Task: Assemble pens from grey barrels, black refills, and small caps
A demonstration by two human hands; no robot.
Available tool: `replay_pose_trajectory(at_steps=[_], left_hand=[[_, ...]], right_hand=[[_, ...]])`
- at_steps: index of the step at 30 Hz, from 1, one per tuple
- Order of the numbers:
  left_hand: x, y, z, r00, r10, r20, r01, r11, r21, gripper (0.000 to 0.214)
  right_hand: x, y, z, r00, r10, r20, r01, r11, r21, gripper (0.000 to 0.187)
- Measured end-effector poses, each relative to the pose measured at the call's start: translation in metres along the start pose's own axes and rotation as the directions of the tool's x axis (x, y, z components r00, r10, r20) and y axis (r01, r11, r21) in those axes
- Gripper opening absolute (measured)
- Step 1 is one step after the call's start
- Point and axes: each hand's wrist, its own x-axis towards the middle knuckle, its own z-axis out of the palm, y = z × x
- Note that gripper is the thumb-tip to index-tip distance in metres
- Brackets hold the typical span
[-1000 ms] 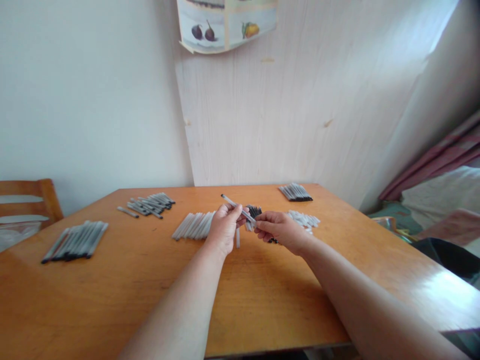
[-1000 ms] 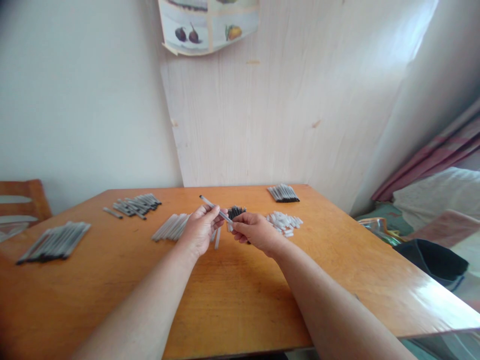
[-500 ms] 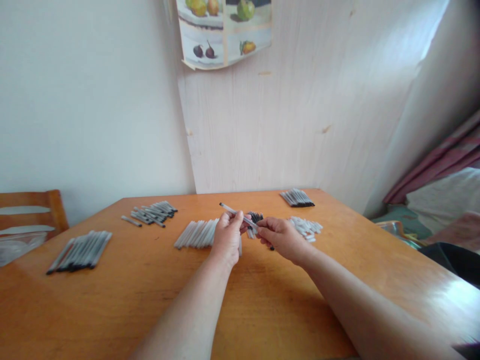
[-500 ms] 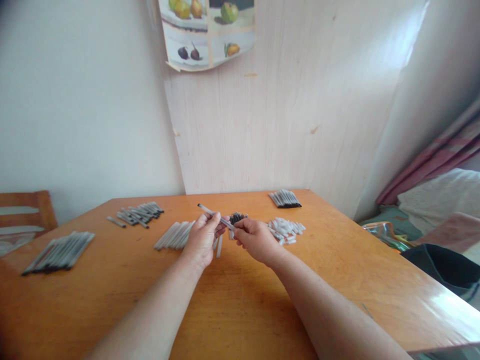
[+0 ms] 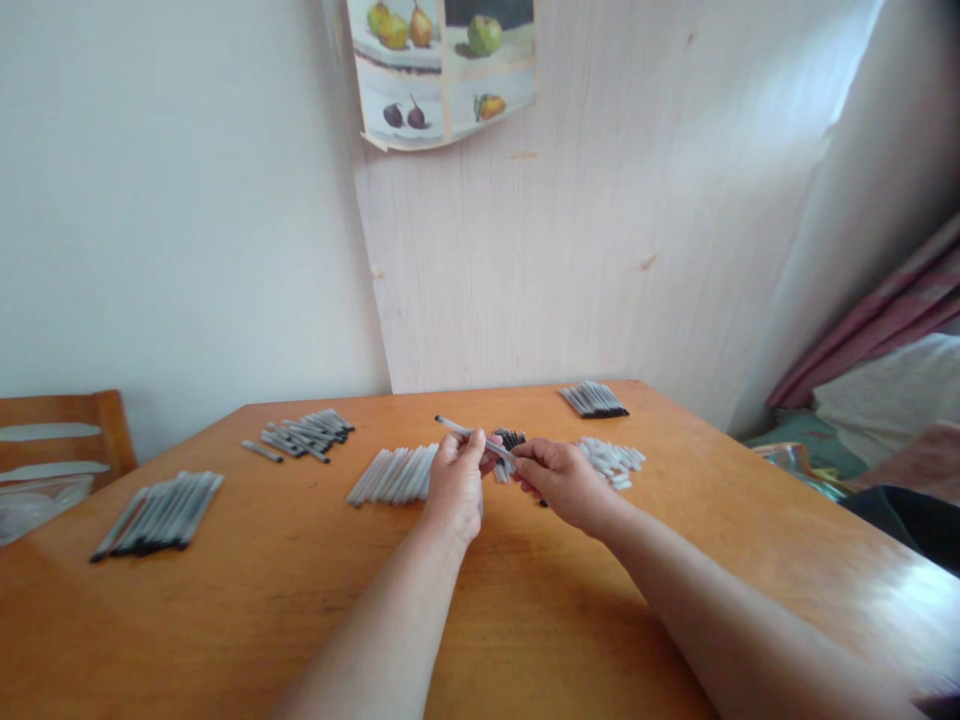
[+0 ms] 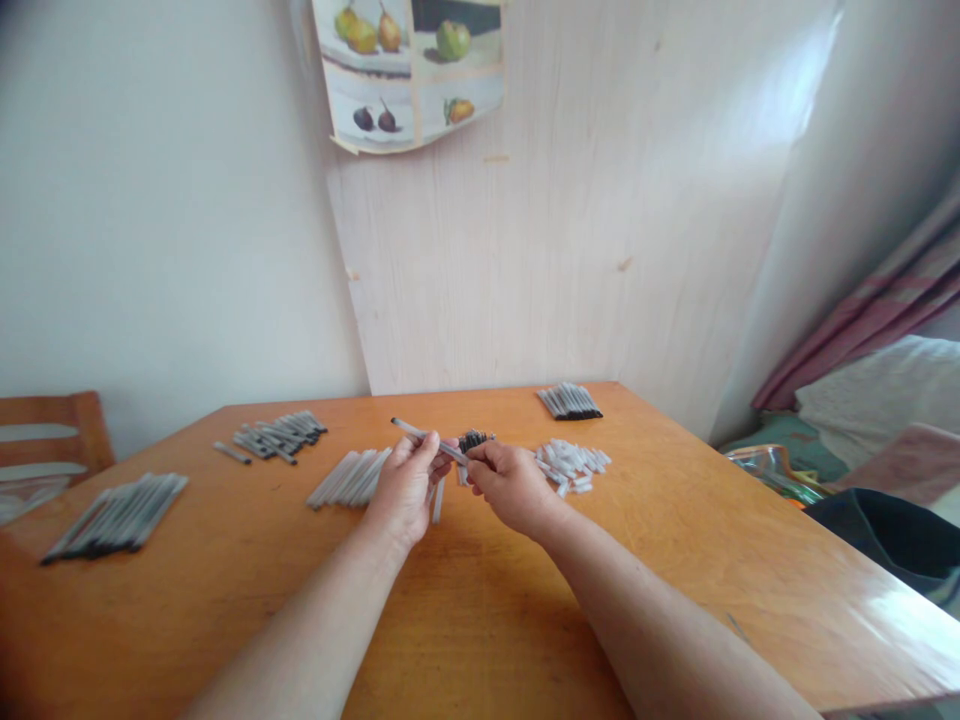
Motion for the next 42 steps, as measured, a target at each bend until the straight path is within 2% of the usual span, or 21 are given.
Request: replay_pose_trajectory(at_steps=[18,42], left_hand=[[-0.0013,0.0011,-0.0004,0.999,-0.020,0.040,0.021,0.999,-0.038,0.026],[-0.0015,-0.0012,0.0023,0.999,-0.050,0.005,0.050,0.995,-0.086,0.028]], right_hand=[[-0.0027,-0.0050,-0.0012,1.000,-0.018,0.012,0.018,1.000,-0.018,0.020],[-0.0020,0.0009,0.0028,0.998,-0.064,-0.011,0.063,0.994,-0.084,0.022]])
